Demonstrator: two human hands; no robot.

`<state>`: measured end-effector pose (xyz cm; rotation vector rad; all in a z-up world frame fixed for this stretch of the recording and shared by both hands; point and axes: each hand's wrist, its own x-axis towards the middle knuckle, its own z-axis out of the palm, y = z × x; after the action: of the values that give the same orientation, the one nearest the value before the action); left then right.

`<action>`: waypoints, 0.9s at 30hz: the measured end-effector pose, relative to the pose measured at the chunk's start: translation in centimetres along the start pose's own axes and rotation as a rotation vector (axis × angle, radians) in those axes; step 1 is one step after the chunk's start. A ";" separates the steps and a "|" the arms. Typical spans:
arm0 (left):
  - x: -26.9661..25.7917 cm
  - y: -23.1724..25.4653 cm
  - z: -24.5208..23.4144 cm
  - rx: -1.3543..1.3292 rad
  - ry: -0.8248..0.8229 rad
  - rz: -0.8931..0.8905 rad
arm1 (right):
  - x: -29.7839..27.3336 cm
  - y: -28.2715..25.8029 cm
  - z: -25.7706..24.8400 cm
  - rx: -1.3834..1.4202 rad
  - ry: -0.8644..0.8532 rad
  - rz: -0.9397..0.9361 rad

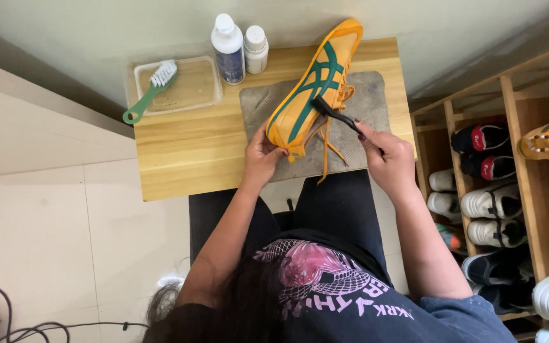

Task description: The person scrubs a yellow and green athletic shoe with a black brush, repeatedly dipping the brush into a container of liquid. The person rotates the shoe to clean different areas including the toe, sides, and heel.

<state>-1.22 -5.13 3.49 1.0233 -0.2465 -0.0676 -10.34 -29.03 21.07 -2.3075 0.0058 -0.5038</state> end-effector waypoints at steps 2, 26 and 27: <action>0.1 1.0 0.4 0.005 -0.008 -0.004 | -0.2 -1.1 -0.2 0.032 -0.043 0.014; -0.5 4.2 2.7 0.132 -0.036 -0.084 | 0.5 -4.5 -1.7 -0.326 -0.181 -0.148; -0.5 4.6 3.1 0.125 -0.042 -0.098 | 0.4 -4.8 -1.6 -0.253 -0.224 -0.094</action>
<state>-2.73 -5.22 8.79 1.1594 -0.2414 -0.1638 -11.25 -26.83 25.52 -2.6109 -0.1563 -0.3016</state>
